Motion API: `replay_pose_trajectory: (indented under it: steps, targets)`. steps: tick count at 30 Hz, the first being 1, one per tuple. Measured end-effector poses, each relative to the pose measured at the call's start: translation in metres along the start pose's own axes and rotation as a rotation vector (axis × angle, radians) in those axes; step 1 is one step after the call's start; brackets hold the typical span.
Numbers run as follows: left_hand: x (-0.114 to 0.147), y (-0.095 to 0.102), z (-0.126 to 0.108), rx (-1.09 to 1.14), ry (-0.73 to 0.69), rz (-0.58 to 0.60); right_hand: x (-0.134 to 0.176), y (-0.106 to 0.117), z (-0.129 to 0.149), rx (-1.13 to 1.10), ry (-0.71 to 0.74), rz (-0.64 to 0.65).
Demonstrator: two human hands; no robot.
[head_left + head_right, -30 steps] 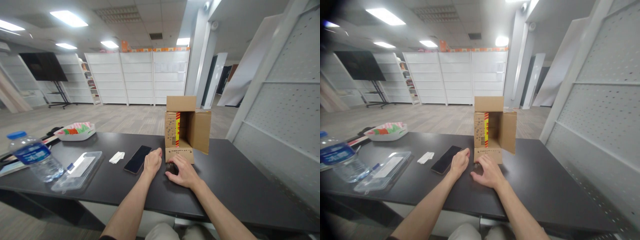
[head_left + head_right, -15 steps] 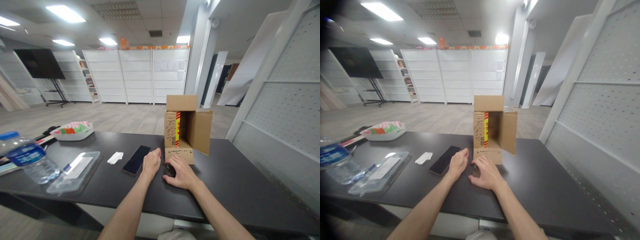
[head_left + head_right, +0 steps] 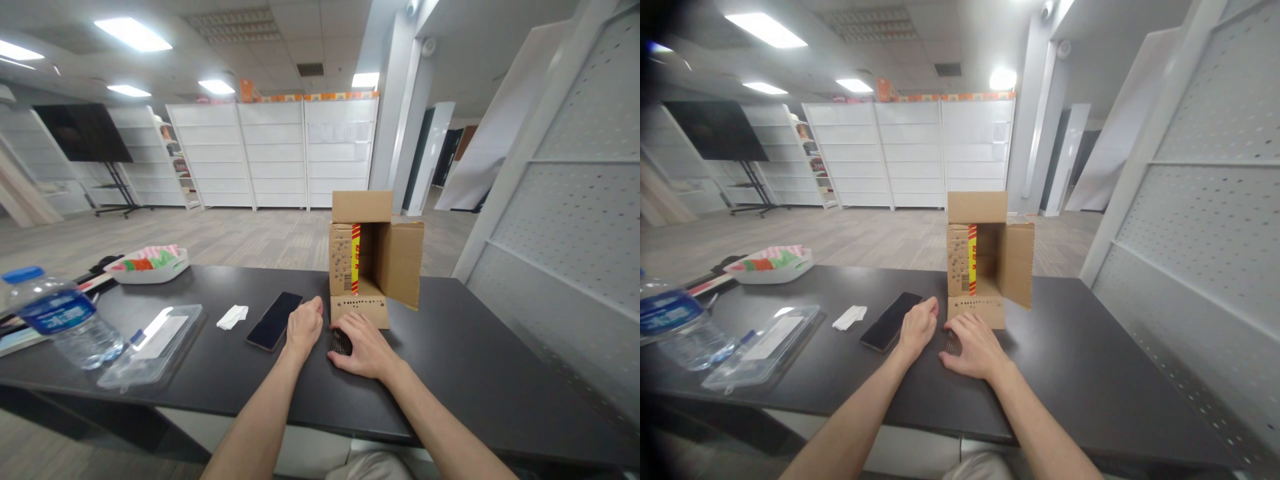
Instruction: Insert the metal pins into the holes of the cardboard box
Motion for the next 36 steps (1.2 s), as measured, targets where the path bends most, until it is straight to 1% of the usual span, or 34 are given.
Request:
replay_pose_trajectory:
  steps: [8, 14, 20, 30, 36]
  targets:
    - [-0.001, -0.0016, -0.0013, -0.017, -0.025, -0.014, 0.0, -0.0022, -0.0001, 0.014, 0.009, 0.006]
    - [-0.0028, -0.0043, -0.0006, -0.011, -0.023, 0.006, 0.0002, -0.0017, 0.0001, 0.015, 0.009, 0.01]
    - [-0.0022, -0.0026, -0.0019, 0.009, -0.016, 0.018, 0.0002, -0.0028, -0.0011, 0.033, 0.005, 0.018]
    - [-0.0032, -0.0019, -0.0027, 0.016, -0.039, -0.007, -0.0002, -0.0009, 0.0, 0.035, 0.003, 0.008]
    - [-0.0029, -0.0019, -0.0033, 0.033, -0.043, 0.005, -0.0008, -0.0032, -0.0006, 0.035, 0.009, 0.02]
Point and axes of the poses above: each hand's wrist, its own x-axis away from the middle knuckle, its own y-axis out of the back of the hand, z = x × y, the point moved 8 cm from there along -x, towards the middle knuckle
